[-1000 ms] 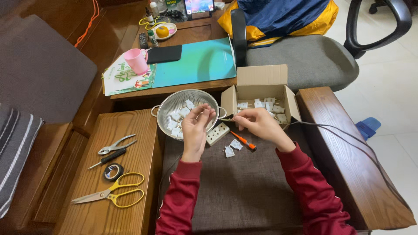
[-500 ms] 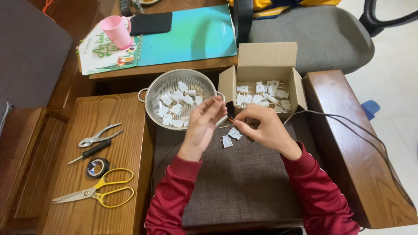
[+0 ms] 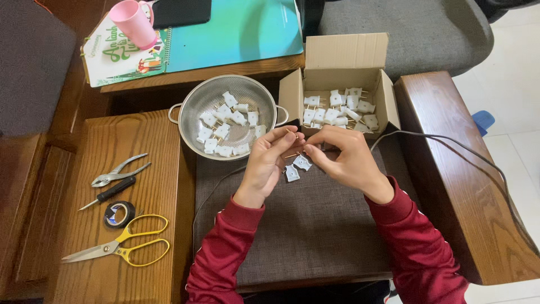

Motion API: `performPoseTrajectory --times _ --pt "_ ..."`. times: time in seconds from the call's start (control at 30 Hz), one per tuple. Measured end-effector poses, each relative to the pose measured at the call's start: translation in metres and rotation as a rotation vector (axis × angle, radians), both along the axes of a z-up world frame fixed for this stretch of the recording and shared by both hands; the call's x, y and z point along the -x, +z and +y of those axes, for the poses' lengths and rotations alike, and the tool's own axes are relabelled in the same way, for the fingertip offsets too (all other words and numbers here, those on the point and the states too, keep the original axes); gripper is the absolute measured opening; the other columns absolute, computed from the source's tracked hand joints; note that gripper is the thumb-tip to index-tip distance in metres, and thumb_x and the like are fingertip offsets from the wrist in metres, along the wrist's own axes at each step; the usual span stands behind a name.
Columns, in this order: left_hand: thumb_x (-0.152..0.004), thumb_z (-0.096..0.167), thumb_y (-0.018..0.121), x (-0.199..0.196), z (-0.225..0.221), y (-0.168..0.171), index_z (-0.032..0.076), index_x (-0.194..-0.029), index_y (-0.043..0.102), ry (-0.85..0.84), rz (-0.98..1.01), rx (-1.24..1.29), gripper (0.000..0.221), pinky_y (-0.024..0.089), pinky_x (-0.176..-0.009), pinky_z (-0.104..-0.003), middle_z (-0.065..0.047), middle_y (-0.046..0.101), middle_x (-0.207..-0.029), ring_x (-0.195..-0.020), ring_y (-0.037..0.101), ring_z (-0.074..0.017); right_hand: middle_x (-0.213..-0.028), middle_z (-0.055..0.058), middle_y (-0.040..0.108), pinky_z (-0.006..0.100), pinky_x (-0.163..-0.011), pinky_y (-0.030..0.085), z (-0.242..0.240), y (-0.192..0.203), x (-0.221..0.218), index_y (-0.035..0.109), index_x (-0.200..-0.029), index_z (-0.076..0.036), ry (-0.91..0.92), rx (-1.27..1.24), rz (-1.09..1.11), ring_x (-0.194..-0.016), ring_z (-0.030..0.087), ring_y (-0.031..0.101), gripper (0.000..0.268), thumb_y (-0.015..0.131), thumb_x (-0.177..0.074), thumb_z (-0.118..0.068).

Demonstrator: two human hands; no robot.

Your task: The person uses a small orange screwdriver to connect a brown electrical wire into a series of small white plastic terminal blocks. They use their hands to position the wire and blocks while securing them with the screwdriver.

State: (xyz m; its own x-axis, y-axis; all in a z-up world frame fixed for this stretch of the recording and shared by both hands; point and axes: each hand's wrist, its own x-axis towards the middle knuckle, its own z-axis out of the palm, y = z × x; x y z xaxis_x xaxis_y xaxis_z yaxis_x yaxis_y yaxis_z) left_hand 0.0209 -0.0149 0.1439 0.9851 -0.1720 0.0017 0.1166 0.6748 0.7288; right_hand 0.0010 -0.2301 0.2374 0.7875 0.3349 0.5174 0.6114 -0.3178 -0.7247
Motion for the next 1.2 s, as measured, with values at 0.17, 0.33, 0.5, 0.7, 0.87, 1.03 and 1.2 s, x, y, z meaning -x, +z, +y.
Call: performPoseTrajectory --times 0.17,0.33,0.5,0.7,0.87,1.03,1.2 --pt "-0.111 0.008 0.084 0.004 0.000 0.007 -0.005 -0.141 0.080 -0.003 0.003 0.009 0.032 0.077 -0.099 -0.043 -0.024 0.091 -0.121 -0.110 0.091 -0.0335 -0.082 0.005 0.077 0.038 -0.062 0.053 0.001 0.000 0.001 0.092 -0.110 -0.013 -0.013 -0.002 0.015 -0.065 0.021 0.065 0.009 0.085 -0.105 -0.011" --pt "-0.111 0.009 0.085 0.004 -0.003 0.004 -0.005 -0.140 0.081 -0.002 -0.016 -0.013 0.032 0.077 -0.098 -0.040 -0.022 0.092 -0.119 -0.110 0.091 -0.0318 -0.081 0.006 0.076 0.039 -0.063 0.053 0.001 0.005 0.003 0.091 -0.107 -0.013 -0.012 -0.003 0.023 -0.064 0.022 0.063 0.008 0.083 -0.106 -0.012" --pt "-0.112 0.009 0.085 0.006 -0.003 0.006 -0.004 -0.140 0.081 -0.007 -0.011 -0.023 0.032 0.076 -0.099 -0.039 -0.021 0.092 -0.118 -0.111 0.091 -0.0307 -0.080 0.005 0.076 0.040 -0.063 0.053 0.000 0.005 0.004 0.090 -0.105 -0.014 -0.016 0.002 0.026 -0.064 0.022 0.063 0.007 0.083 -0.106 -0.013" --pt "-0.109 0.009 0.088 0.007 -0.003 0.010 -0.004 -0.138 0.082 0.012 -0.027 -0.065 0.032 0.076 -0.097 -0.039 -0.022 0.092 -0.116 -0.108 0.092 -0.0309 -0.081 0.006 0.077 0.041 -0.067 0.055 0.001 0.006 0.004 0.091 -0.107 -0.014 -0.026 0.030 0.035 -0.068 0.024 0.067 0.006 0.085 -0.105 -0.012" --pt "-0.106 0.009 0.092 0.007 0.001 0.016 -0.004 -0.135 0.084 0.050 -0.067 -0.169 0.033 0.076 -0.096 -0.041 -0.024 0.091 -0.116 -0.106 0.092 -0.0313 -0.080 0.010 0.079 0.043 -0.070 0.057 0.001 0.007 0.004 0.092 -0.109 -0.011 -0.020 0.039 0.057 -0.071 0.029 0.072 0.010 0.085 -0.102 -0.009" --pt "-0.103 0.008 0.095 0.009 0.002 0.025 -0.004 -0.133 0.085 0.072 -0.087 -0.229 0.033 0.077 -0.093 -0.041 -0.023 0.091 -0.115 -0.104 0.092 -0.0307 -0.082 0.010 0.079 0.043 -0.071 0.057 0.002 0.011 0.006 0.090 -0.113 -0.009 -0.027 0.043 0.040 -0.073 0.028 0.073 0.011 0.087 -0.102 -0.009" --pt "-0.101 0.008 0.097 0.005 0.000 0.015 -0.003 -0.129 0.087 0.114 -0.072 -0.241 0.033 0.076 -0.091 -0.037 -0.022 0.092 -0.115 -0.101 0.092 -0.0281 -0.084 0.007 0.078 0.041 -0.071 0.058 0.002 0.000 0.002 0.090 -0.113 -0.012 -0.058 0.027 0.011 -0.075 0.025 0.071 0.011 0.089 -0.102 -0.008"
